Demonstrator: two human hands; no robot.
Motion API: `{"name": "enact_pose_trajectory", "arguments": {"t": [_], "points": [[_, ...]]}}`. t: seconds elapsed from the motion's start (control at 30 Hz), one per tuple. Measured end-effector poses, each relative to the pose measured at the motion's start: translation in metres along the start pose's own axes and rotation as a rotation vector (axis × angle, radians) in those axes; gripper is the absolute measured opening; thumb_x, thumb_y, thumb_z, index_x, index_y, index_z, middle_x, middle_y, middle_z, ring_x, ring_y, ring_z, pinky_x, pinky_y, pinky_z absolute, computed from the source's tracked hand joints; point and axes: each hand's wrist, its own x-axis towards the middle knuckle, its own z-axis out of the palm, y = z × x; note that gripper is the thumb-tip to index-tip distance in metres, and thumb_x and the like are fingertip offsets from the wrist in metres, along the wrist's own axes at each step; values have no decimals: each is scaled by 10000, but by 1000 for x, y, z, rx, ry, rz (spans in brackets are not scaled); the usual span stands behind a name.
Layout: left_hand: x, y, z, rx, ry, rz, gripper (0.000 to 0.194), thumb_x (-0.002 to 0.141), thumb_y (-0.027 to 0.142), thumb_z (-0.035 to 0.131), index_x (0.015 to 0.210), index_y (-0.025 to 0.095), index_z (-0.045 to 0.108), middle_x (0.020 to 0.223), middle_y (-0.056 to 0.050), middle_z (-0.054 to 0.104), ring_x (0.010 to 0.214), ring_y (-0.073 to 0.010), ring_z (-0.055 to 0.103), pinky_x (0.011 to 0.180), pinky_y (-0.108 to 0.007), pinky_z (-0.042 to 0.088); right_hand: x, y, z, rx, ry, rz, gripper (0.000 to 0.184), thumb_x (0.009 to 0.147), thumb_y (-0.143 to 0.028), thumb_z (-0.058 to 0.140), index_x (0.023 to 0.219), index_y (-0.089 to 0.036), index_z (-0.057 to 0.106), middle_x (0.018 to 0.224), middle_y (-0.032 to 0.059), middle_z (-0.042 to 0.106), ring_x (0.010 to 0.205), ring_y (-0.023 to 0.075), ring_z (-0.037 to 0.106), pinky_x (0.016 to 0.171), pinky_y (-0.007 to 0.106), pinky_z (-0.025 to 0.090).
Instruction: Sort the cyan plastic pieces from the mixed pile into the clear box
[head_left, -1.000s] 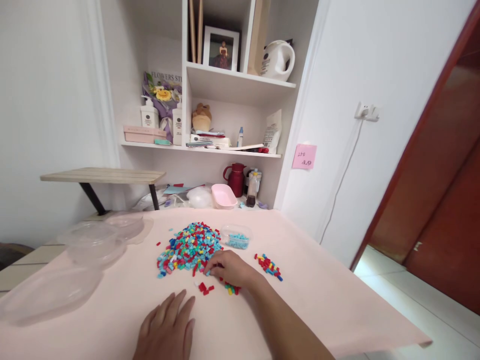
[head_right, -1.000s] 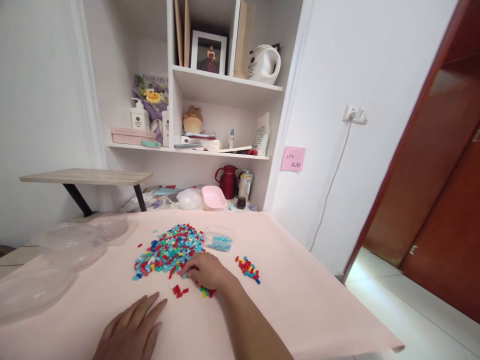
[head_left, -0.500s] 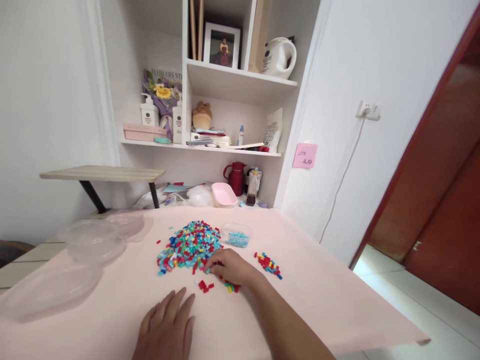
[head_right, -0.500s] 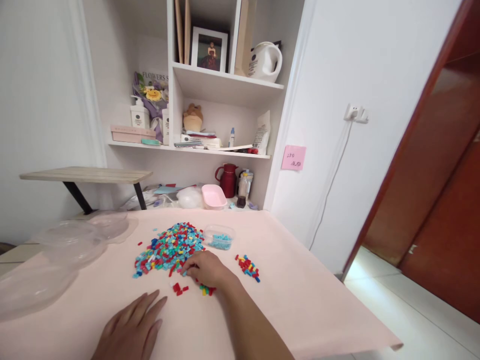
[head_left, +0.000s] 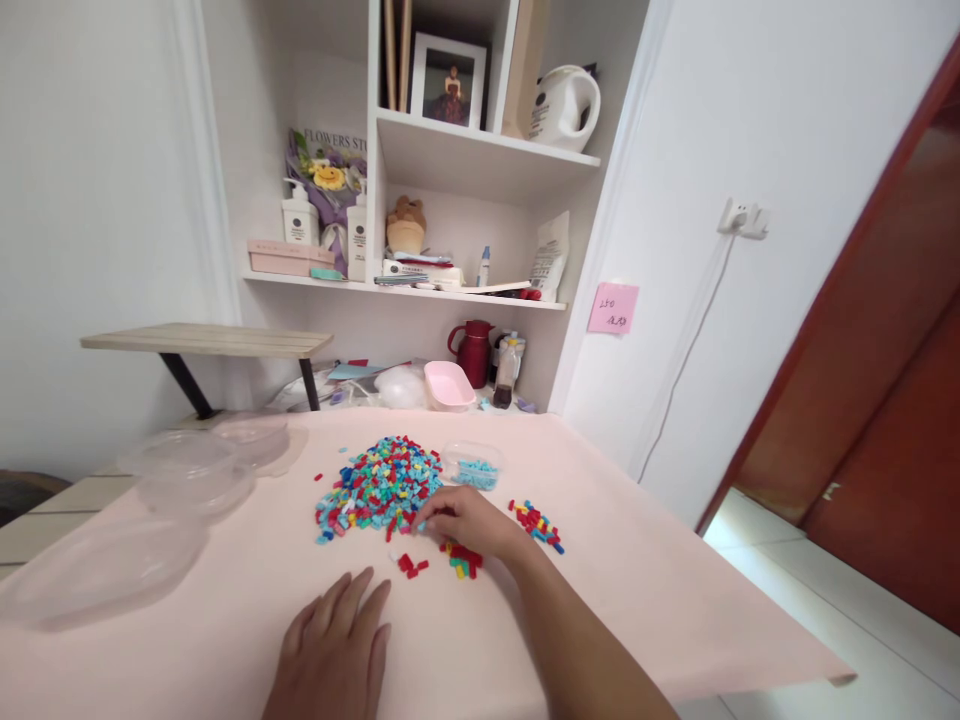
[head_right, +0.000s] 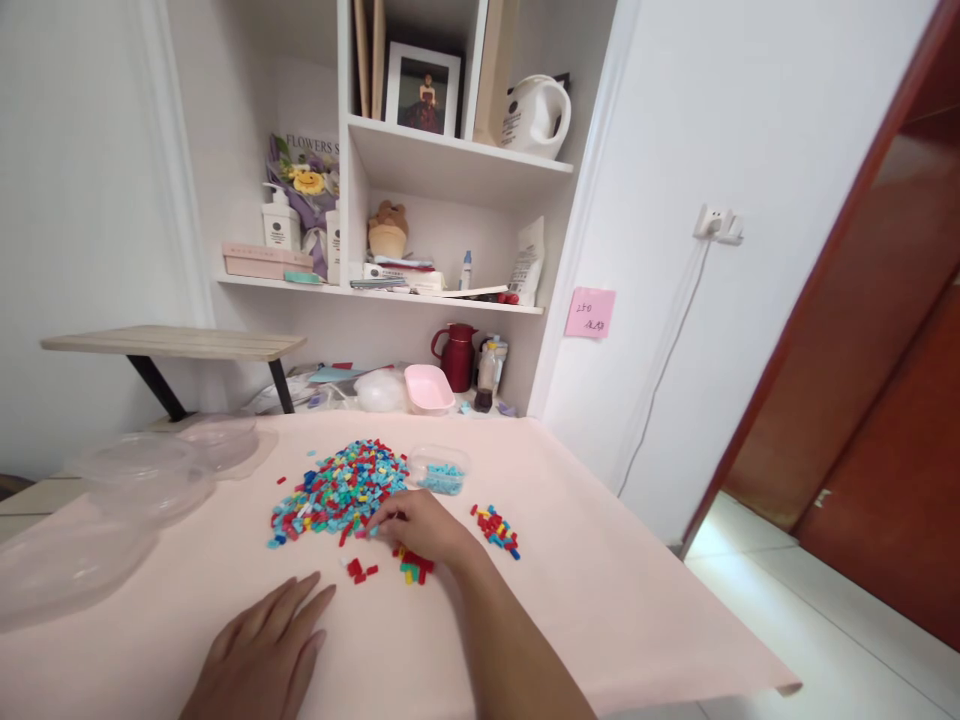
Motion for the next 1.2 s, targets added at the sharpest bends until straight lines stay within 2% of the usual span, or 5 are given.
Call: {"name": "enact_pose_trajectory", "arguments": {"t": [0.17,0.47,0.73,1.0,1.2], "points": [[-1,1,0,-5,-6,-8,438,903,328,390,1278,335,615,1373,-2,613,1273,-242,569,999,-479,472,2,0,-7,226,249,-39,186,811,-278,618,899,-197,761,821,18,680,595,115,574,570,234,480],[-3,-1,7,-14,65,28,419,893,336,427,1264,350,621,1342,14,640,1250,-235,584,983,-454,466,-4,22,-47,92,1082,-5,346,810,-422,592,1008,-181,743,989,84,714,749,188,626,704,322,515],[-4,0,6,-35,65,11,415,908,329,414,1269,336,618,1348,4,638,1257,-239,576,1001,-467,447,-1,48,-56,-68,1078,124,336,778,-411,610,980,-193,767,928,72,726,792,212,637,795,356,496],[-4,5,1,-59,65,-3,398,904,320,430,1241,319,642,1342,-9,644,1251,-236,574,1026,-457,429,-3,43,-53,-9,1063,93,443,829,-458,539,1111,-168,719,904,63,670,641,167,618,623,294,492],[-5,7,1,-62,112,2,379,911,308,435,1225,326,645,1325,0,657,1240,-225,579,1014,-441,428,0,26,-35,11,814,-21,347,855,-442,547,988,-182,734,743,30,656,593,159,561,594,286,480]]}}
